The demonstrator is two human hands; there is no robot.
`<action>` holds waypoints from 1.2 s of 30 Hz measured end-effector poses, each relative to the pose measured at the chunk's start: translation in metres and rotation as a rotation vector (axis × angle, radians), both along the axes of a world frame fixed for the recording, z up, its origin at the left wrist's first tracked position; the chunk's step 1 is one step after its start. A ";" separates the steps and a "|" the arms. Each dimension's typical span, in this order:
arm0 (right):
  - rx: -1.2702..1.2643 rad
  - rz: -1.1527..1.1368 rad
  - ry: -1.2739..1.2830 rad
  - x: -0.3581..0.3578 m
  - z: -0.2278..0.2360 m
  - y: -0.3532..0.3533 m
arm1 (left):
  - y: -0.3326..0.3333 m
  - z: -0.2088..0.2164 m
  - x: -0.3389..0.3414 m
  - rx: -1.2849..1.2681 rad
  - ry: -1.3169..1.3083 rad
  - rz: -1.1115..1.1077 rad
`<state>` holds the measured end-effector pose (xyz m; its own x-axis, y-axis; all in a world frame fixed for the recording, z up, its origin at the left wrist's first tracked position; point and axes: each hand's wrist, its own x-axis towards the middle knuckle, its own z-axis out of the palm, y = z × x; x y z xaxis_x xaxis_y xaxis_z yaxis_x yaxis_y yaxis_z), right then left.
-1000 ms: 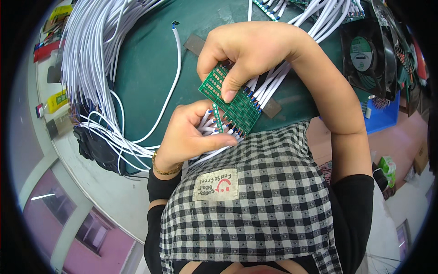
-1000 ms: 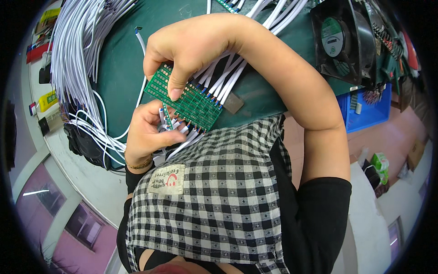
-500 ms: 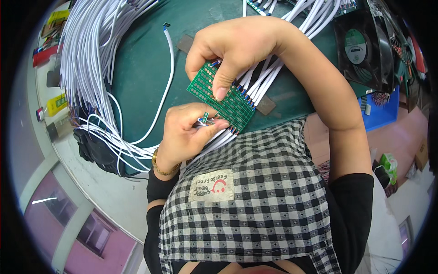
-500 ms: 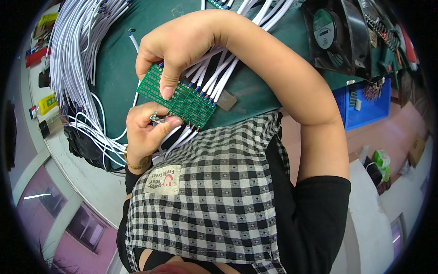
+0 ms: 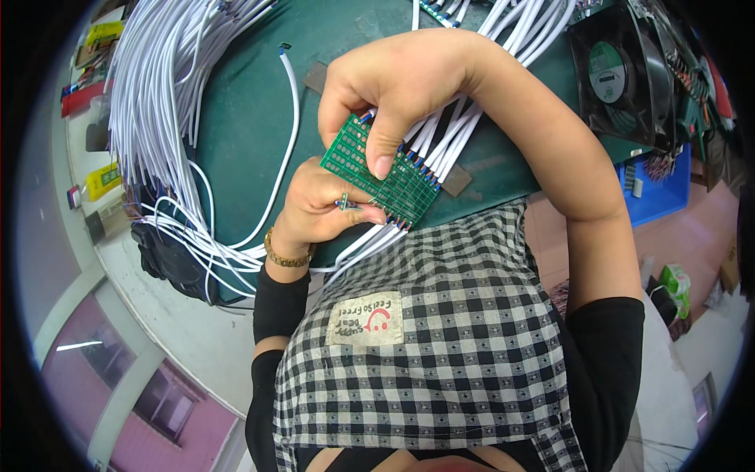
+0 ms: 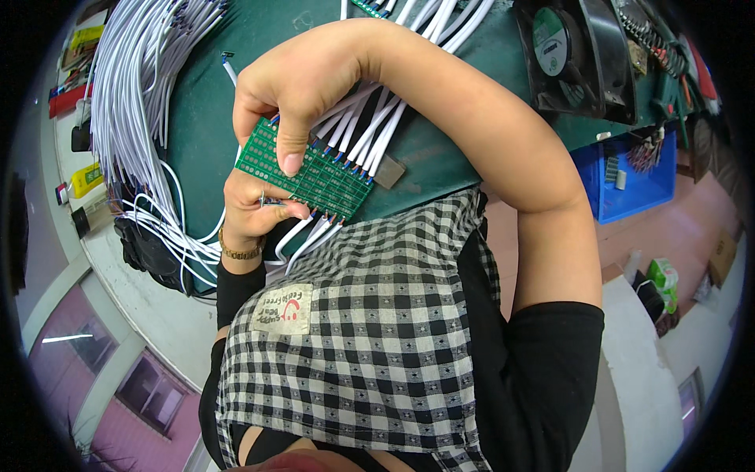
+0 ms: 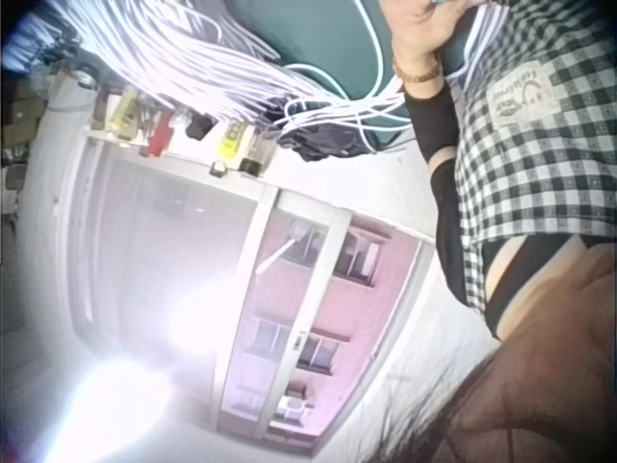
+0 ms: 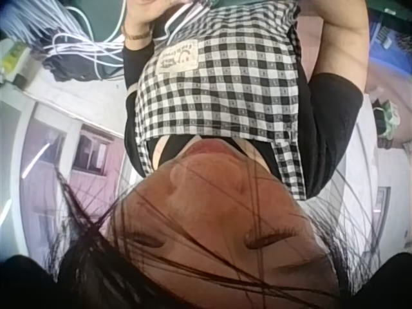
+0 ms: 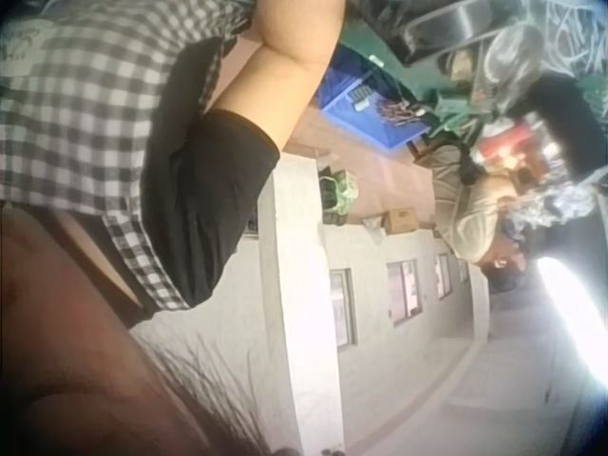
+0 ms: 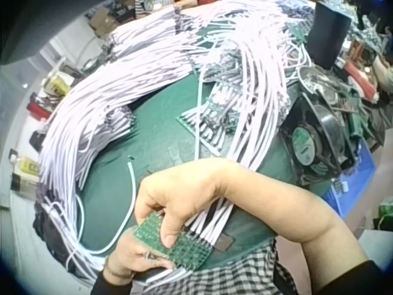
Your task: The person solders wire connections to a panel of circuit boards using a soldering iron, then snaps the circuit boards apart into individual strips and gathers the attached wires by hand.
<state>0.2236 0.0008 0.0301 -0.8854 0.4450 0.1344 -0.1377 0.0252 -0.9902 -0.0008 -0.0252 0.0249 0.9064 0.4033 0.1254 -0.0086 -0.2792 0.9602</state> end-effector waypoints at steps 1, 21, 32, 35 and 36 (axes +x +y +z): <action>0.017 0.010 -0.009 -0.001 0.000 0.000 | 0.000 -0.001 0.000 -0.043 -0.007 -0.003; -0.035 0.023 -0.032 -0.001 -0.009 0.002 | -0.005 0.016 -0.002 -0.292 0.420 -0.124; -0.031 0.030 -0.055 -0.005 -0.007 0.002 | -0.040 0.019 0.002 -0.398 0.464 0.143; -0.052 0.023 -0.079 -0.005 -0.013 0.002 | -0.043 0.020 0.006 -0.430 0.449 0.176; -0.054 0.035 -0.091 -0.006 -0.014 0.002 | -0.043 0.022 0.007 -0.478 0.471 0.159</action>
